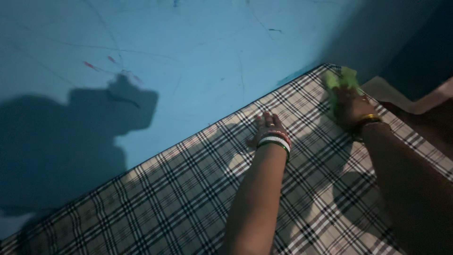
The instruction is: The person dips a green cloth into a container of water and wipes the surface of a table covered with a plaid tablecloth. They repeatedly wring out the cloth and continue wiping different sections of the table.
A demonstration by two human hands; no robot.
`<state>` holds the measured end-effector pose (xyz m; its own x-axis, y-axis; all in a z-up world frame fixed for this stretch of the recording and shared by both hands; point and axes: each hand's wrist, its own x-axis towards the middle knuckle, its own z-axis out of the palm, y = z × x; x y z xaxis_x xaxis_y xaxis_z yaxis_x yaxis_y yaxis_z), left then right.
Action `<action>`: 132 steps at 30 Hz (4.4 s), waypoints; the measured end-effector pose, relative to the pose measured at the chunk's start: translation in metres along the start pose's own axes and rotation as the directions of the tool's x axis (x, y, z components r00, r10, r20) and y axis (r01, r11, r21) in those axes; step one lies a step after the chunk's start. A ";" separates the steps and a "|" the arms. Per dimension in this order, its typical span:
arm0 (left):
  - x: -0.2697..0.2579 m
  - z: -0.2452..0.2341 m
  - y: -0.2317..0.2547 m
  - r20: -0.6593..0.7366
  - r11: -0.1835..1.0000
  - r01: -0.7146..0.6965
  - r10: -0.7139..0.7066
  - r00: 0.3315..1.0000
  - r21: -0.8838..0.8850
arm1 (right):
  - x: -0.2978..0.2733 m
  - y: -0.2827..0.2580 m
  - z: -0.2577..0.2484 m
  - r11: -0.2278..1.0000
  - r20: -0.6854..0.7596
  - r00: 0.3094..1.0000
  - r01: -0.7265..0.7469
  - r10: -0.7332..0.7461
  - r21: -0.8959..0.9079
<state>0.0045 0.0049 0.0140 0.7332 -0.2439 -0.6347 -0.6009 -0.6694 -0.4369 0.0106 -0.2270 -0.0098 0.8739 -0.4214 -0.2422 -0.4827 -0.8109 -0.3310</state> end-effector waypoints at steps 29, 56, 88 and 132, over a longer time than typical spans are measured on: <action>-0.019 -0.014 -0.001 0.043 0.986 -0.029 0.023 0.999 0.165 | 0.033 0.026 0.020 0.983 -0.215 0.962 -0.181 0.169 -0.038; -0.005 0.000 0.004 -0.052 0.851 -0.023 -0.006 0.999 -0.525 | -0.005 0.007 0.029 0.979 -0.214 0.973 0.043 -0.086 -0.199; -0.033 -0.010 -0.004 -0.001 0.656 0.055 -0.084 0.996 -0.752 | -0.029 -0.051 0.009 0.907 0.143 0.906 0.413 -0.399 -0.084; -0.036 -0.011 -0.009 0.012 0.737 0.032 -0.031 0.999 -0.675 | 0.077 -0.012 0.002 0.954 0.122 0.992 -0.056 0.021 0.295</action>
<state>-0.0128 0.0114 0.0475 0.7478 -0.2141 -0.6285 -0.2048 -0.9748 0.0884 0.0836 -0.2486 -0.0256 0.8503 -0.3856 -0.3582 -0.5263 -0.6299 -0.5712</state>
